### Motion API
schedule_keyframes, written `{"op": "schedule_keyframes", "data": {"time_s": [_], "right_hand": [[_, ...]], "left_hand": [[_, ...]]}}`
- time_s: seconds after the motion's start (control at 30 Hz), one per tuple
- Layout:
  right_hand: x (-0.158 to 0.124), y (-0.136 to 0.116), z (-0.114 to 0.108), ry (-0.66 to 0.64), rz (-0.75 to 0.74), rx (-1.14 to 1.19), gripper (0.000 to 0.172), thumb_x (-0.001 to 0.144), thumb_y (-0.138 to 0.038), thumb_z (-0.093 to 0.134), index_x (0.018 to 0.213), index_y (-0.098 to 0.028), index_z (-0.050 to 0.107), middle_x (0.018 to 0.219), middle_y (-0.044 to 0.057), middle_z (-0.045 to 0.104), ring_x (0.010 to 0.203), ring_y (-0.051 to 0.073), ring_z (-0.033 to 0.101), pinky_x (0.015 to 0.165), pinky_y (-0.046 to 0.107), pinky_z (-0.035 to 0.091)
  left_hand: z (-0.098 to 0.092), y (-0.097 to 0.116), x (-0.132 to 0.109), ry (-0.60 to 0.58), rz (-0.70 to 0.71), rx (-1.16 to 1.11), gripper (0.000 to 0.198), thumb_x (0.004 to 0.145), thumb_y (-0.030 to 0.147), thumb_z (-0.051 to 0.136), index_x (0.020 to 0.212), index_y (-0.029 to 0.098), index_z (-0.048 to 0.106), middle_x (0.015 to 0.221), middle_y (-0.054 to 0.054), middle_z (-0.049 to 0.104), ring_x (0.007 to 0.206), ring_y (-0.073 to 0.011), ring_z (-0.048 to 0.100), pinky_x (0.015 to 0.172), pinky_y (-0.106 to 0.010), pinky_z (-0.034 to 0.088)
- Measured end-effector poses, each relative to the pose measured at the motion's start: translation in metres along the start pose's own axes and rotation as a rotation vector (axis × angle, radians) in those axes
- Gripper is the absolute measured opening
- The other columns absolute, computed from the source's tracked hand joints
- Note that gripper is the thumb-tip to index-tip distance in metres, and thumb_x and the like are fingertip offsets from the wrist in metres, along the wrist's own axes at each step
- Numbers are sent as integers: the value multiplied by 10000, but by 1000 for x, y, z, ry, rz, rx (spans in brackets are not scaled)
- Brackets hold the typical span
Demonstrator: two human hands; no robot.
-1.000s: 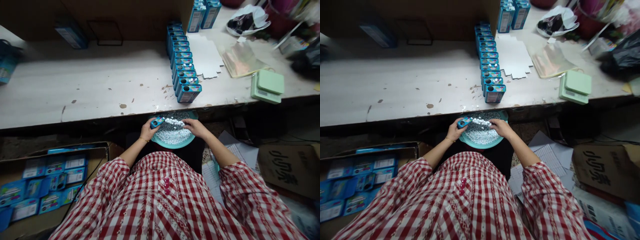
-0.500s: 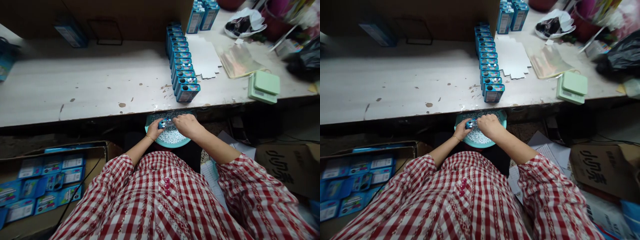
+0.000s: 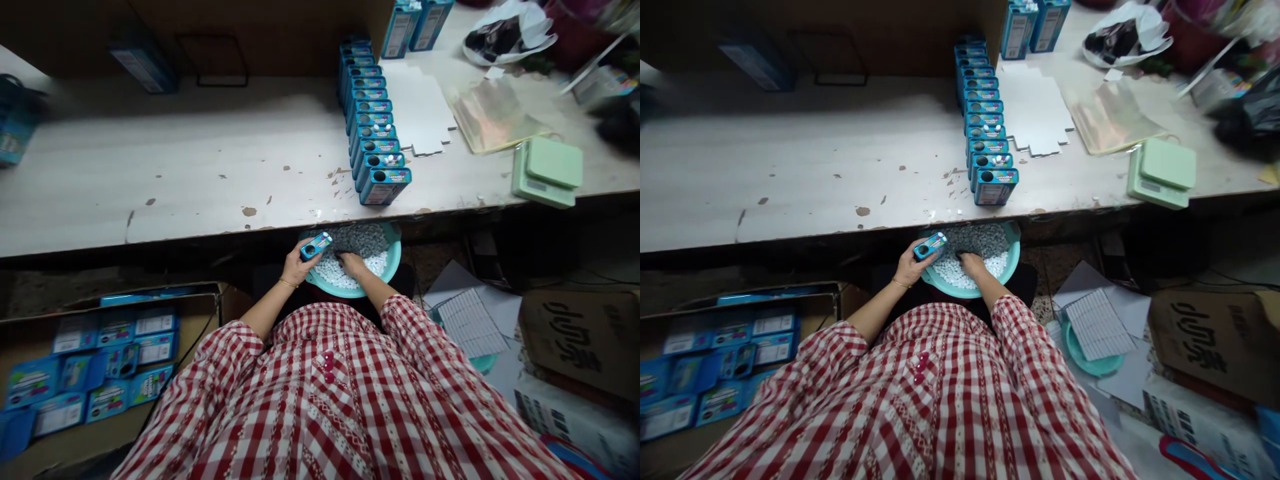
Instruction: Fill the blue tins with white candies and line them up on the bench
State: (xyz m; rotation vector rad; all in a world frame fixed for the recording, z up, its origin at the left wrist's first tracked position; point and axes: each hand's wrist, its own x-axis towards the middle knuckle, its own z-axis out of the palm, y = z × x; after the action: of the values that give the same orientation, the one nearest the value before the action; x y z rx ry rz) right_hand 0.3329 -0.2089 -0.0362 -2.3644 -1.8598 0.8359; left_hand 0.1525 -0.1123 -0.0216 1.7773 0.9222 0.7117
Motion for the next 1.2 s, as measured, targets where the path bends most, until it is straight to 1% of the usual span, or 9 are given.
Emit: {"op": "schedule_keyframes", "data": {"time_s": [0.07,0.17,0.37,0.5,0.67,0.83,1.0,1.1,1.2], "right_hand": [[5,-2,7,-16,-1,167,334,862,-194,497,1179,-133,584,1100,90,661,971,159,606,815,205,429],[-2,15,1,-29,-21,325,345,855,-195,502,1185,-122,572,1112,73,655,988,145,596,846,197,430],[-45,42,-54,30,-83,391,325,802,-168,550,1122,-177,601,1061,51,670,983,163,603,871,291,452],[-66,26,-103,59,-132,334,308,824,-195,524,1119,-175,609,1089,57,664,1001,166,601,876,280,448],[-74,-15,-143,-16,-57,-64,342,852,-294,492,1168,-229,603,1154,64,641,1034,228,597,873,336,448],[-74,-51,-155,-57,-66,-379,296,877,-267,411,1050,-180,636,1020,129,670,909,253,636,760,340,472],[-77,-70,-160,-63,-118,-473,286,862,-137,366,972,-127,630,956,155,666,865,225,639,711,287,458],[-85,-58,-165,-16,-135,-485,251,875,-178,386,976,-143,613,945,131,662,854,219,635,691,278,452],[-88,-19,-157,18,-92,-461,242,886,-273,431,1045,-178,587,978,107,655,874,206,630,710,268,445]], "left_hand": [[-4,2,1,18,-13,-1,483,706,401,655,1100,138,556,1030,-85,658,916,-182,632,867,-322,498],[-12,6,1,49,-13,-10,491,712,409,653,1107,136,548,1038,-89,656,928,-186,634,872,-326,500],[-8,13,3,50,7,10,465,724,363,657,1120,144,552,1029,-79,663,917,-184,638,875,-320,499],[7,13,5,-57,67,91,443,729,324,649,1131,161,561,1113,-83,639,1014,-202,614,931,-336,471],[21,17,8,-132,132,212,439,720,237,649,1145,160,568,1155,-91,619,1074,-212,585,959,-336,451],[24,20,8,-166,149,264,448,705,182,645,1146,162,568,1145,-88,620,1068,-217,585,946,-333,457],[26,15,7,-141,181,238,437,718,214,651,1143,157,571,1135,-91,626,1053,-216,591,938,-337,460],[23,10,5,-122,206,173,433,725,248,659,1141,167,573,1138,-87,628,1052,-208,593,940,-334,458],[14,3,0,-102,182,137,457,717,296,680,1148,191,569,1137,-83,634,1045,-218,598,951,-372,444]]}}
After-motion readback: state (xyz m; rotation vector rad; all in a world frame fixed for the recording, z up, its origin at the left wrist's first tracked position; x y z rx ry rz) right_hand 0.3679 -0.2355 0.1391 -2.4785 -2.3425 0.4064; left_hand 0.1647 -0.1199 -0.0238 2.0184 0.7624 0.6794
